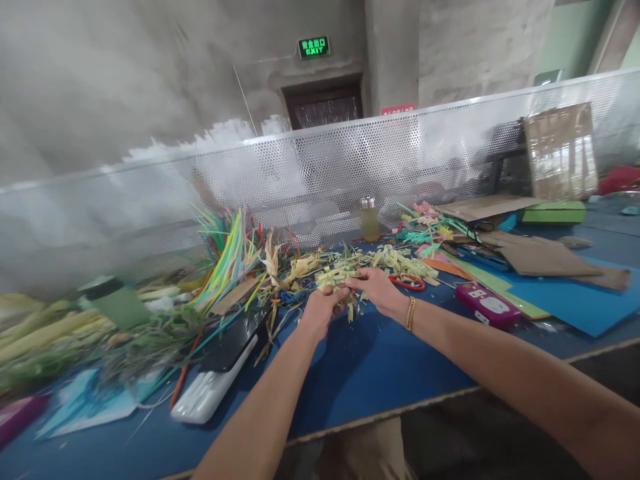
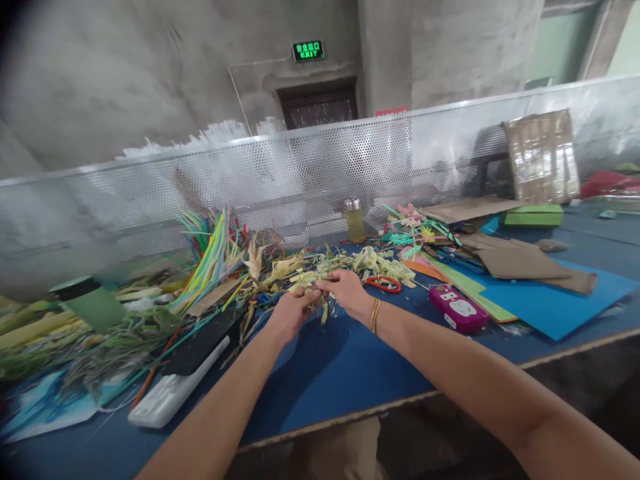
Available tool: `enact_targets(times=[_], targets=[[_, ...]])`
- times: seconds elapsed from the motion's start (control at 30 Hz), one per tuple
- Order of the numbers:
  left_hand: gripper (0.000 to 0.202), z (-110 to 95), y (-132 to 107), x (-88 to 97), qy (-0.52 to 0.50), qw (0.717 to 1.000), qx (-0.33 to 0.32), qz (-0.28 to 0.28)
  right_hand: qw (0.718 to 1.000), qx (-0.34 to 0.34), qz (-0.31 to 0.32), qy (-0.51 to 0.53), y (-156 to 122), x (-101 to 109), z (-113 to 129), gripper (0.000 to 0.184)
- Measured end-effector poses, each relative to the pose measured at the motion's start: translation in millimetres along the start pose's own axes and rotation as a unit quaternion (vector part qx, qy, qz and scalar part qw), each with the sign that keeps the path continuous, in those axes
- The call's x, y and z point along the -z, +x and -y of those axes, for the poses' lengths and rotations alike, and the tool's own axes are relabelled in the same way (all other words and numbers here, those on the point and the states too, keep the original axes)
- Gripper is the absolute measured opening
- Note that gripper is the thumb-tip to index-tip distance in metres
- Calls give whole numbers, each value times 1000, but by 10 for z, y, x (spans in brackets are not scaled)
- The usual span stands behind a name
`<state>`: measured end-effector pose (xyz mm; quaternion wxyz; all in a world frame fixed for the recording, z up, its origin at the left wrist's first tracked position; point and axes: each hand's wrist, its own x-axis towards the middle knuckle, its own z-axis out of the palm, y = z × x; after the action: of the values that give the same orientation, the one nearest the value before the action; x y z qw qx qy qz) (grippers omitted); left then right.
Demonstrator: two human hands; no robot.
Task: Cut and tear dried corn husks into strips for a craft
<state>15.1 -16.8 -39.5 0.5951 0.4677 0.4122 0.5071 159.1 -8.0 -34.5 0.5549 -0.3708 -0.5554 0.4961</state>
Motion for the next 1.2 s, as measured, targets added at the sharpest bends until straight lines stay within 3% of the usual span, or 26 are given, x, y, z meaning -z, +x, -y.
enact_targets(times=[0.2, 0.5, 0.9, 1.2], targets=[[45, -3, -14, 20, -31, 999, 30, 16, 1000, 3, 6, -5, -13, -13, 21, 31], [33, -17, -8, 51, -29, 999, 24, 28, 1000, -3, 20, 6, -22, -2, -5, 31], [29, -72, -67, 48, -77, 993, 71, 55, 999, 32, -32, 16, -58, -38, -21, 30], [30, -89, -121, -31, -74, 994, 68, 51, 996, 6, -56, 66, -131, -140, -19, 33]])
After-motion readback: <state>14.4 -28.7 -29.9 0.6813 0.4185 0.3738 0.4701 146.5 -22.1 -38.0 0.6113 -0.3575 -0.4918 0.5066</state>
